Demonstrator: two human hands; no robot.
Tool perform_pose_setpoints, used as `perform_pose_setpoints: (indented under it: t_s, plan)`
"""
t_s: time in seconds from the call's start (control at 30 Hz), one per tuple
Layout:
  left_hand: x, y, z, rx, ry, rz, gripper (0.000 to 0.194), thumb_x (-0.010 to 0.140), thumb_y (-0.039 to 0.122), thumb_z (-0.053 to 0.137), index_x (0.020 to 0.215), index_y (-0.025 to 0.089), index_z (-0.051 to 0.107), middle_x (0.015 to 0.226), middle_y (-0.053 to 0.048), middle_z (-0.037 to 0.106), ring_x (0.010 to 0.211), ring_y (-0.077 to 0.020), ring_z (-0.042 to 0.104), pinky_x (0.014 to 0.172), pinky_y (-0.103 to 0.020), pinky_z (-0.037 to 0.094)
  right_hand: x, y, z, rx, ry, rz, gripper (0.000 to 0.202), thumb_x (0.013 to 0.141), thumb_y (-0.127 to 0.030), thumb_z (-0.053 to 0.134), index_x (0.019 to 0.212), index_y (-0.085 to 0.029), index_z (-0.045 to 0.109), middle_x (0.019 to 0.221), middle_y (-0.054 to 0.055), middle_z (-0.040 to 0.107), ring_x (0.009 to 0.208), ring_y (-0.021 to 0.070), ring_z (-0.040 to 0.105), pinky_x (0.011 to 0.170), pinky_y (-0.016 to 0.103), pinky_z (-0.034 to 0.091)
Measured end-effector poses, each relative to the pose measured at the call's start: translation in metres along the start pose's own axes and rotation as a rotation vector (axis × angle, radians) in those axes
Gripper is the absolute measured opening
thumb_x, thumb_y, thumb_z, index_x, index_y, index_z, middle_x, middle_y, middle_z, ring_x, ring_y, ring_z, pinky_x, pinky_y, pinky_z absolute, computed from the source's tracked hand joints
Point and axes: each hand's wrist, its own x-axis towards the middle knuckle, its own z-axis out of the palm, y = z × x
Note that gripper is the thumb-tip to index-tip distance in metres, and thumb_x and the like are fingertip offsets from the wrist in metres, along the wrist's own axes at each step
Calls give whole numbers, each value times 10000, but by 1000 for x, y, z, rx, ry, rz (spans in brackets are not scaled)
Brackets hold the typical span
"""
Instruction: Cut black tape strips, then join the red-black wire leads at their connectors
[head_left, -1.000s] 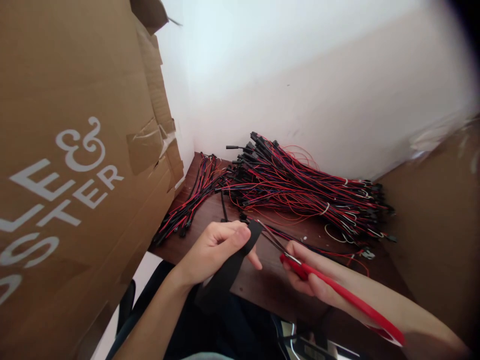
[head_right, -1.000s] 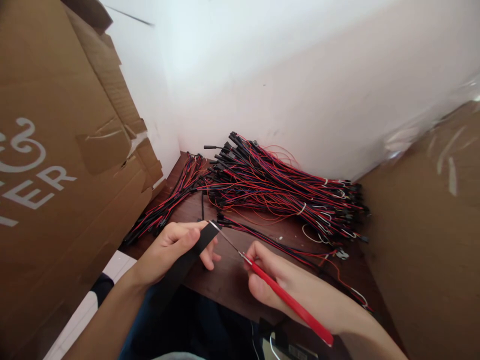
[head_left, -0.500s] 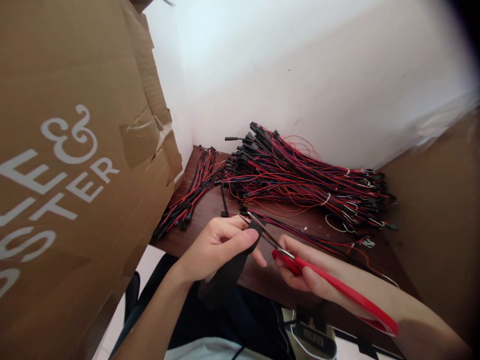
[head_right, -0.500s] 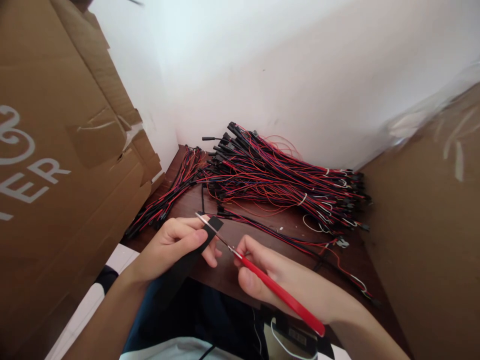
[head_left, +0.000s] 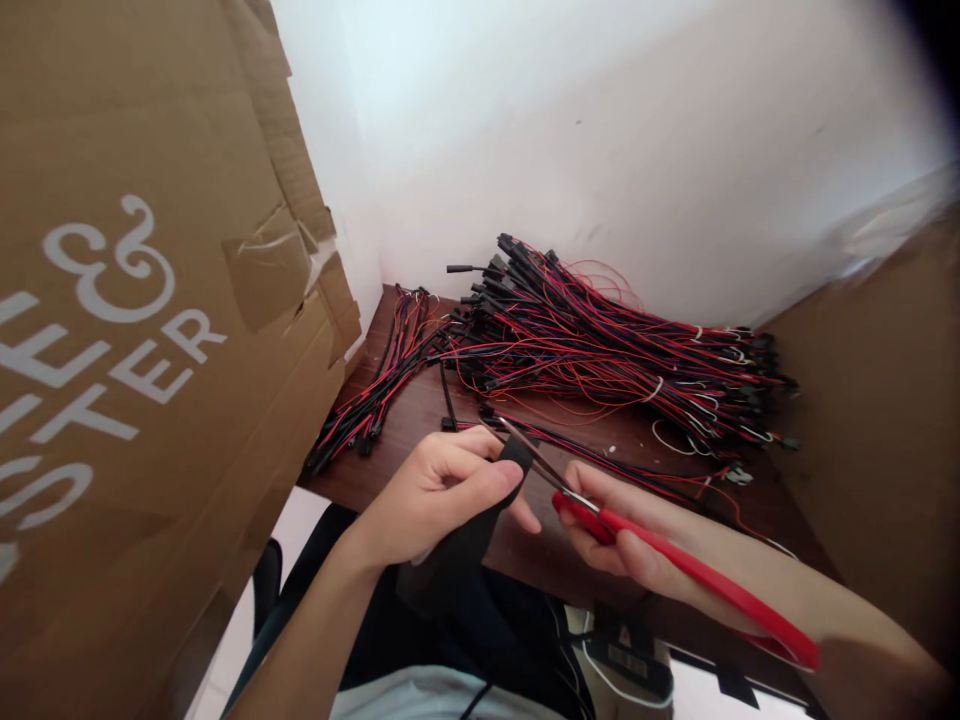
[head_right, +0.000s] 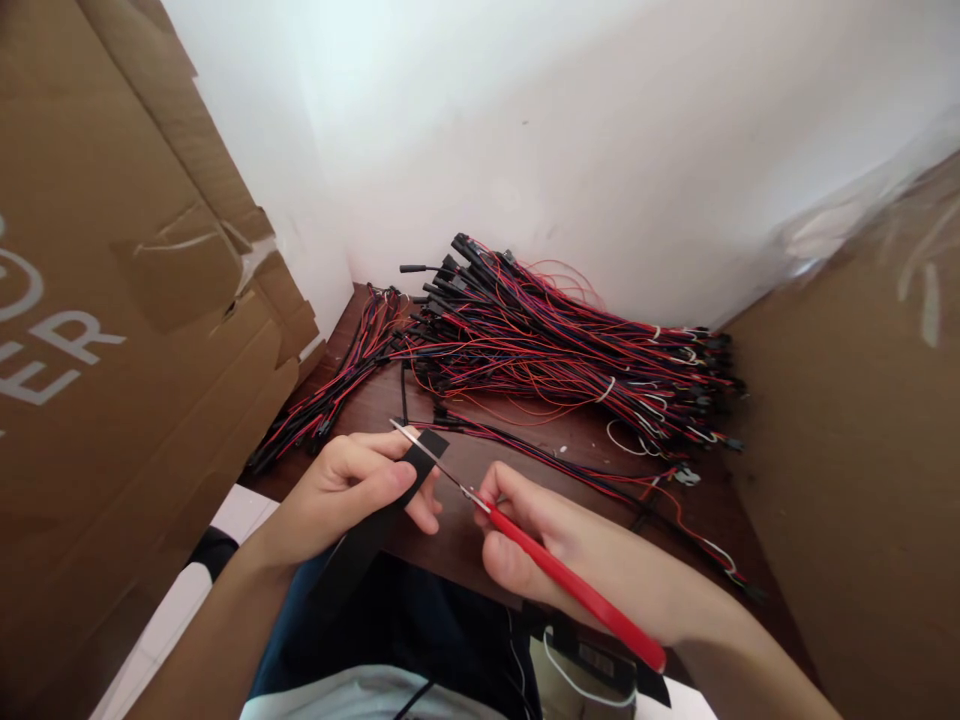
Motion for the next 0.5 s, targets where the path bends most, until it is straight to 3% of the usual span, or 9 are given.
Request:
perform_pose_setpoints:
  t_s: [0.23, 0.5]
  plan:
    - [3, 2, 1, 32, -11, 26, 392, 971, 336, 512, 765, 182, 807, 799, -58, 706, 809, -161, 622, 935, -320, 405, -1, -3, -1, 107, -37, -3, 560, 883, -748, 367, 989, -226, 541, 815, 24, 528, 702, 146, 507, 600, 258, 469]
    - [3, 3, 2, 46, -20, 10, 399, 967, 346, 512, 752, 176, 802, 811, -66, 710, 830, -170, 621, 941, -322, 409, 0, -3, 1, 274, -64, 5, 616, 858, -751, 424, 1148, -218, 528, 789, 9, 482, 633, 119, 426, 552, 231, 420]
